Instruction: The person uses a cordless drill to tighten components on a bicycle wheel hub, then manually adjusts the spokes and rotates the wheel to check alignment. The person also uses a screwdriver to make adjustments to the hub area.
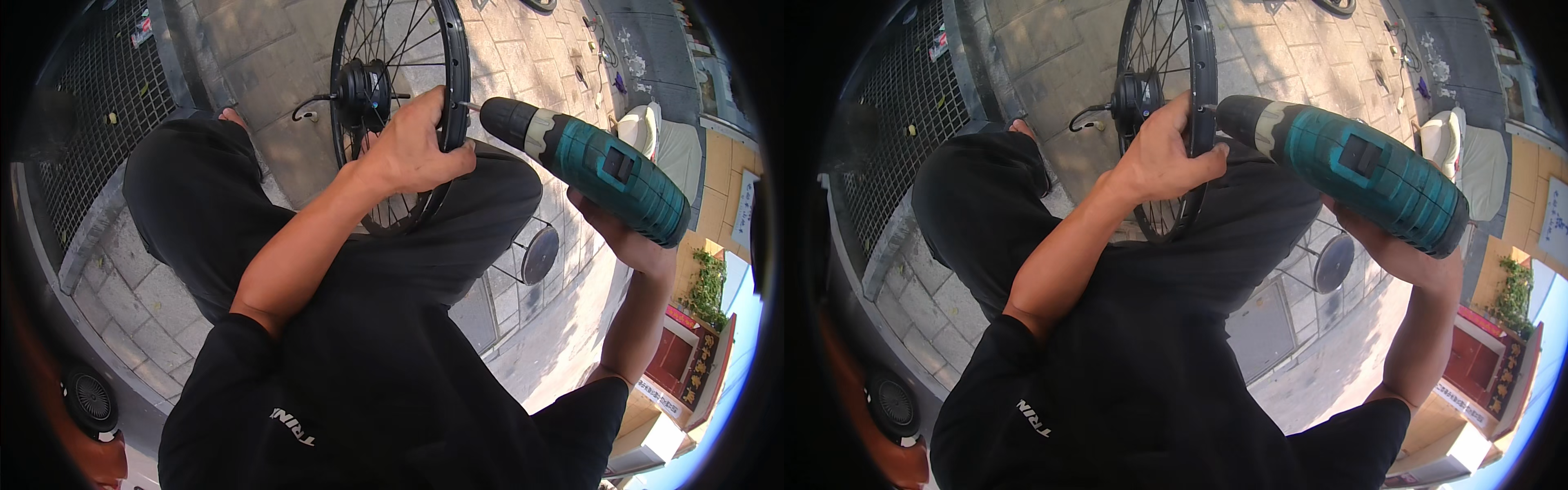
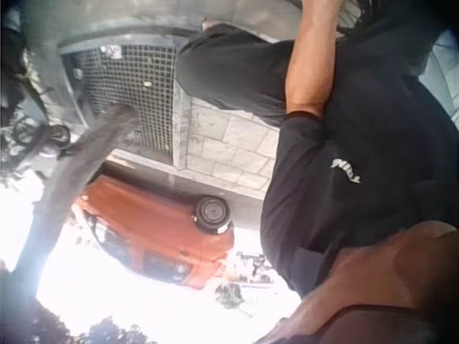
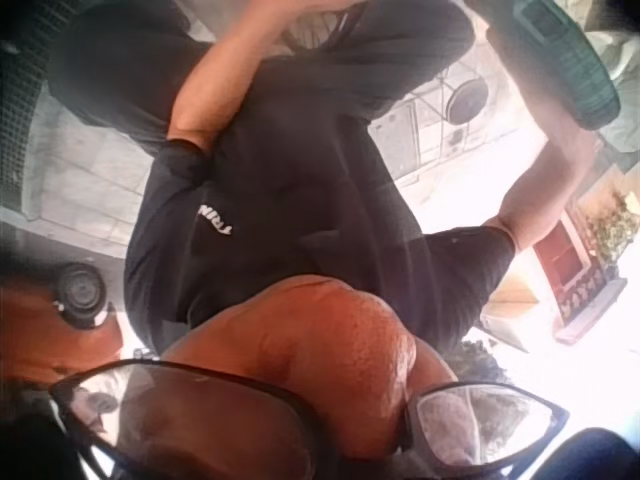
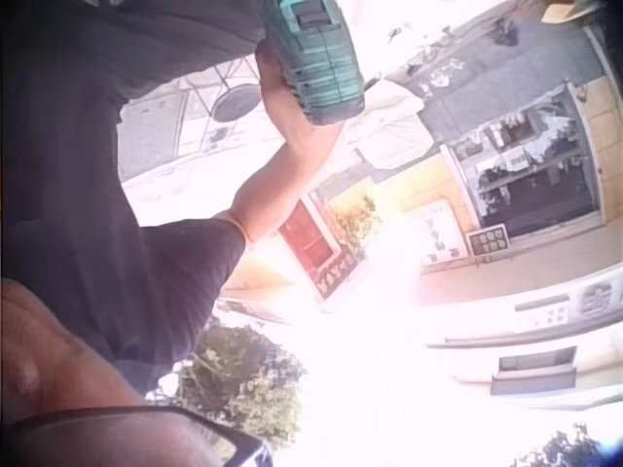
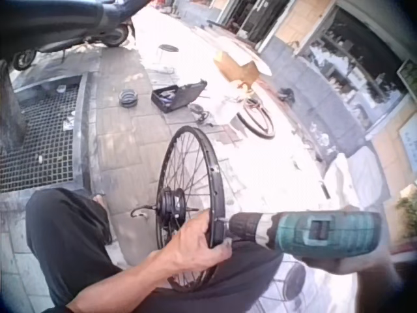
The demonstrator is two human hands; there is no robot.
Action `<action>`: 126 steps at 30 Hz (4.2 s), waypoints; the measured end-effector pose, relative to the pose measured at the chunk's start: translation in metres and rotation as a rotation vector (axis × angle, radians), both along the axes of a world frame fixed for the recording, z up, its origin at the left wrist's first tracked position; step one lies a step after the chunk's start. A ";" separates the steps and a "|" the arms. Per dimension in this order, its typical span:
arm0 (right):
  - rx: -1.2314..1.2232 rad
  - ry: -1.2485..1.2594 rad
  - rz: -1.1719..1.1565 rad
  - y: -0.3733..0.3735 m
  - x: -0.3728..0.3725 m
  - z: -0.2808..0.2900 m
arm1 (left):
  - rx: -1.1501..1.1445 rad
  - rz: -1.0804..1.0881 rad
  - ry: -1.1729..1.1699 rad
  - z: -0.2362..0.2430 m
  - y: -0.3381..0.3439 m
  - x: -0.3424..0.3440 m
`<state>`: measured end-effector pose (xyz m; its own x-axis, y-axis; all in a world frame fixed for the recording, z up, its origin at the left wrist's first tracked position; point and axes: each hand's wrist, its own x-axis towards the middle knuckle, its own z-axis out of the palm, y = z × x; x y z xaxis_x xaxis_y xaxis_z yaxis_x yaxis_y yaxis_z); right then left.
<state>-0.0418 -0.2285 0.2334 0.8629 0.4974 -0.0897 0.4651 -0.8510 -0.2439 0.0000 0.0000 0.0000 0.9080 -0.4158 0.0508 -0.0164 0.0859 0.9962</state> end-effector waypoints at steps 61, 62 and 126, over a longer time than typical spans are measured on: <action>-0.096 0.533 -1.030 0.033 0.039 0.041 | -0.084 0.042 -0.152 -0.021 -0.061 0.001; -0.102 0.520 -1.026 0.036 0.038 0.040 | -0.080 0.043 -0.155 -0.021 -0.062 0.000; 0.235 0.536 -0.986 -0.043 0.037 0.014 | -0.021 0.071 -0.188 -0.037 -0.084 -0.015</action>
<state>-0.0047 -0.2716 0.2474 0.7657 -0.3208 -0.5576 -0.5903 -0.6947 -0.4110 -0.0155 -0.0836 -0.0370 0.9087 -0.3482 0.2302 -0.2089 0.0983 0.9730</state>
